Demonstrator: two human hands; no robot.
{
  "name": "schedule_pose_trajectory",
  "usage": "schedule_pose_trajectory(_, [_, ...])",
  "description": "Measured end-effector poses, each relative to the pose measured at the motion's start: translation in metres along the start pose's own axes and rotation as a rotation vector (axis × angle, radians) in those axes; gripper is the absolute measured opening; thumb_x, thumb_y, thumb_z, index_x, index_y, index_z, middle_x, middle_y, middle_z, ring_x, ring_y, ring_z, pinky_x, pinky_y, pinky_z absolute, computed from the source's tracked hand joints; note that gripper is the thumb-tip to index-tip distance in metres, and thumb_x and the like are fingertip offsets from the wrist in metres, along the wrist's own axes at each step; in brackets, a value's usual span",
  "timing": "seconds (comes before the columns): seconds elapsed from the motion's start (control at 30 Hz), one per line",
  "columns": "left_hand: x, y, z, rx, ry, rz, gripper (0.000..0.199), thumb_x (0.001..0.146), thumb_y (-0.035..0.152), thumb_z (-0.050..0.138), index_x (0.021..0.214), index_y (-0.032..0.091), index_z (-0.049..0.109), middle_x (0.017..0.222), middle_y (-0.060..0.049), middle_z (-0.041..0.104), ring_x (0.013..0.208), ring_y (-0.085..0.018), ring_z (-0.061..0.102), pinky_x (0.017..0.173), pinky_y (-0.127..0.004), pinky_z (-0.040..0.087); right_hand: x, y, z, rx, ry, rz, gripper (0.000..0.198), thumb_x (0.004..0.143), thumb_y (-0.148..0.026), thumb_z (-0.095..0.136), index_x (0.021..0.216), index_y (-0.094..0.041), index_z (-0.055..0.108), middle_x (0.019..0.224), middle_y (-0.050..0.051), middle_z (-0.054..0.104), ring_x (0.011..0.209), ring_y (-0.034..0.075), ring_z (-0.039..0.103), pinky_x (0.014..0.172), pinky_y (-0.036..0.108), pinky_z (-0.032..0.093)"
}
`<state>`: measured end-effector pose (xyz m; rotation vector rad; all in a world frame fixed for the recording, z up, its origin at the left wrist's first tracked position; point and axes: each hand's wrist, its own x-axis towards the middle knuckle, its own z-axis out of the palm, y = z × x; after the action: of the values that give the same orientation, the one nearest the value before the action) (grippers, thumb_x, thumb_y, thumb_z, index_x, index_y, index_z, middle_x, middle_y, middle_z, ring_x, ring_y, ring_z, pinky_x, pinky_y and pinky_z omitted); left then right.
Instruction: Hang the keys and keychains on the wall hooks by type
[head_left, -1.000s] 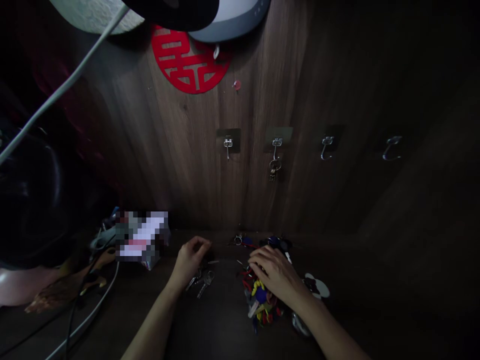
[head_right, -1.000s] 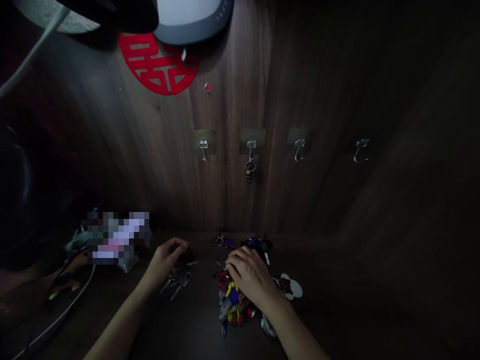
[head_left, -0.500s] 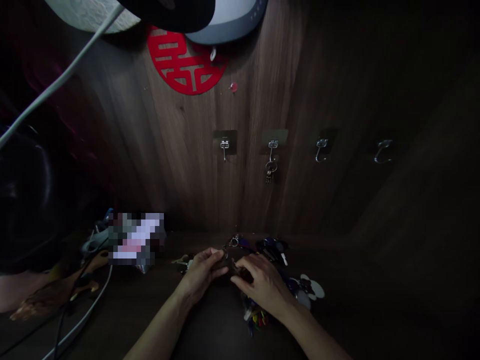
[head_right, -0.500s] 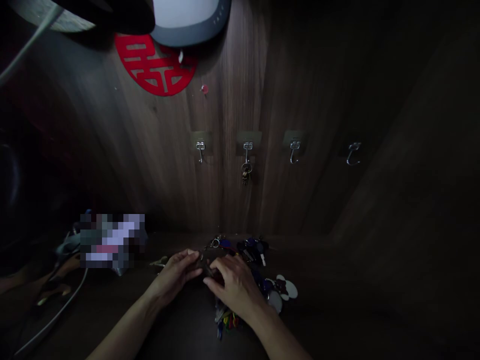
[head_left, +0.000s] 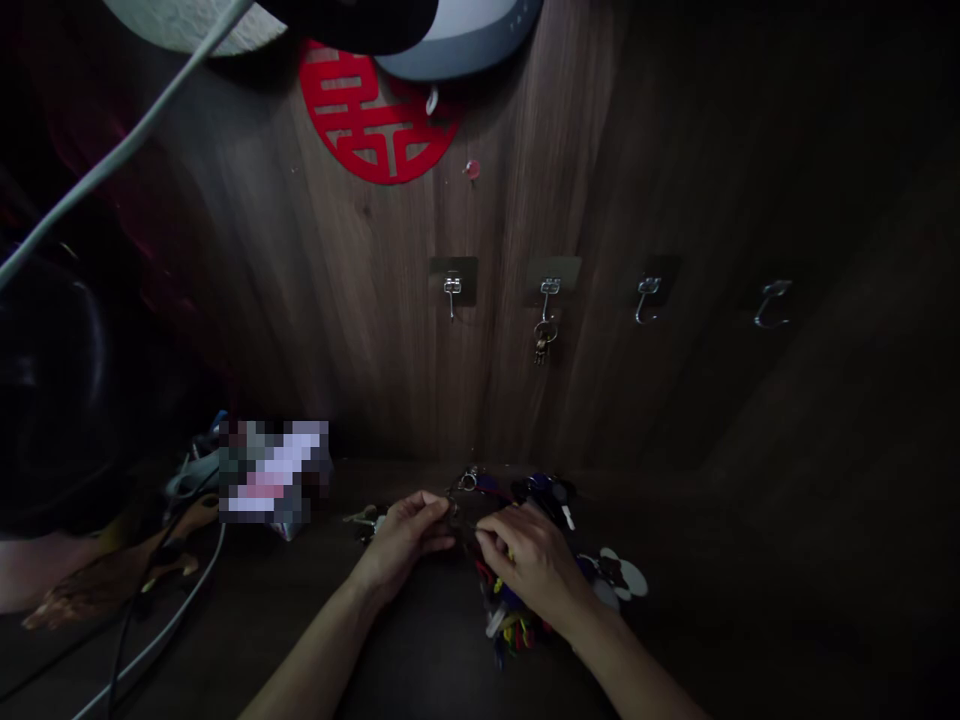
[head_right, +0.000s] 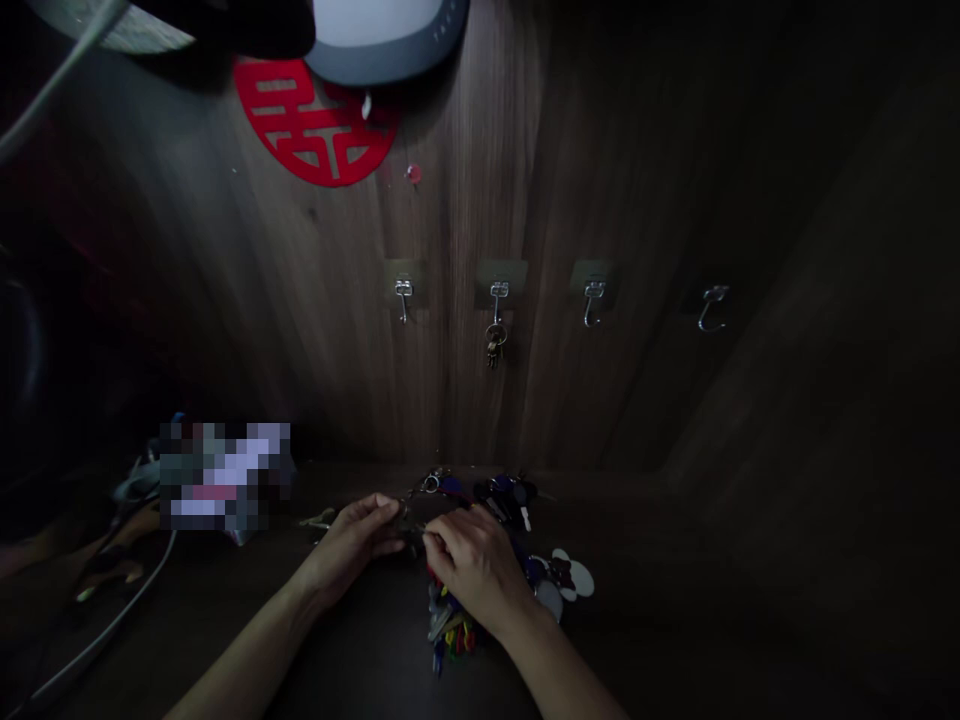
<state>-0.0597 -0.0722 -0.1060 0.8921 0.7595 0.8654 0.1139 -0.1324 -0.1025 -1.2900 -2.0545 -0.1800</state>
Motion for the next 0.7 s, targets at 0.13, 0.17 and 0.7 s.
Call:
schedule_pose_trajectory(0.13, [0.0001,-0.0003,0.0002,0.051,-0.020,0.007,0.026,0.064,0.035,0.076,0.066,0.015,0.059,0.068,0.003,0.062,0.062,-0.009,0.057,0.062,-0.020,0.045,0.0010,0.0017,-0.0034,-0.014,0.059,-0.045,0.020,0.088,-0.015,0.045,0.075,-0.018,0.059,0.060,-0.002,0.058,0.056,0.011,0.054,0.065,0.026,0.034])
schedule_pose_trajectory(0.17, [0.0001,-0.0004,0.0003,0.062,-0.030,0.005,0.026,0.065,0.036,0.076,0.066,0.015,0.059,0.068,0.002,0.062,0.063,-0.009,0.058,0.062,-0.020,0.045,0.0010,0.0021,-0.0040,-0.018,0.067,-0.048,0.020,0.089,-0.015,0.044,0.075,-0.018,0.059,0.060,-0.002,0.058,0.056,0.011,0.054,0.065,0.027,0.034])
schedule_pose_trajectory(0.7, [-0.0037,0.0027,0.0021,0.018,-0.210,-0.076,0.035,0.070,0.031,0.074,0.101,0.015,0.068,0.096,-0.008,0.069,0.078,-0.015,0.062,0.069,-0.024,0.044,-0.0040,0.0104,-0.0049,-0.011,0.068,0.165,0.032,0.096,-0.028,0.031,0.072,-0.021,0.052,0.061,0.000,0.059,0.060,0.014,0.055,0.061,0.024,0.037])
